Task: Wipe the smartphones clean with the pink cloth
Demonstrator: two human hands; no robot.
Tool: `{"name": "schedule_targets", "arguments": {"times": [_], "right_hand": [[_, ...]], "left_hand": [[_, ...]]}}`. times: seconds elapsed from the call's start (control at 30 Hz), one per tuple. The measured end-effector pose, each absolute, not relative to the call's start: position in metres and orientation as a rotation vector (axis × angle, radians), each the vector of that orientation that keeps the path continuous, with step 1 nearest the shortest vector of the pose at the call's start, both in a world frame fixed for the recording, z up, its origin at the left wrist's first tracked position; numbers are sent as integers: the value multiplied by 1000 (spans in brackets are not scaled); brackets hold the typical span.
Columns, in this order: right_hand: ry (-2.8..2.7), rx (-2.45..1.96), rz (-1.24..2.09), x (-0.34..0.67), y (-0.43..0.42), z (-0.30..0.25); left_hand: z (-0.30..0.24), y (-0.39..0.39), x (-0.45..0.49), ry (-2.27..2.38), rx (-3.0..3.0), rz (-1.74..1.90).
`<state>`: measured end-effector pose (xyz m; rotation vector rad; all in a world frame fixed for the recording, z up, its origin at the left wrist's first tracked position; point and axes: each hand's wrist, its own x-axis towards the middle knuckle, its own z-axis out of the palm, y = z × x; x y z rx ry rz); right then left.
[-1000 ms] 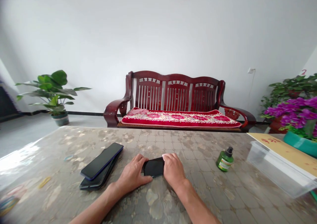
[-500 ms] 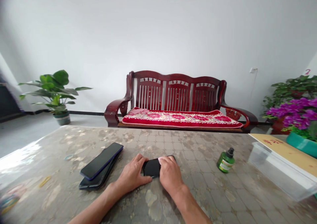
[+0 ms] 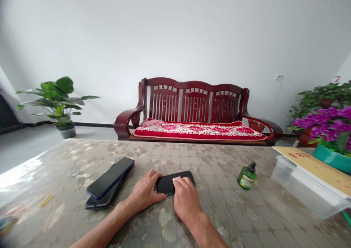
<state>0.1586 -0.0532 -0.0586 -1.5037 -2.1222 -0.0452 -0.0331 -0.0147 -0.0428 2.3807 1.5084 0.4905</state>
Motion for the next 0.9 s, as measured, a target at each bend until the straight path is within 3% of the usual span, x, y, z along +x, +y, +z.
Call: {"name": "schedule_targets", "arguments": {"times": [0.37,0.6,0.9], "right_hand": [[-1996,-1623,-111,185,-41,-58],[-2131,-1327,33,152,-55,-59],[-1983,-1529,-98,177,-41,-62]], "left_hand": [[-42,-14,-33,1521,2354,502],[-43,-10,-39,1582,2310,521],[-45,-5,-40,1624,2241,470]]}}
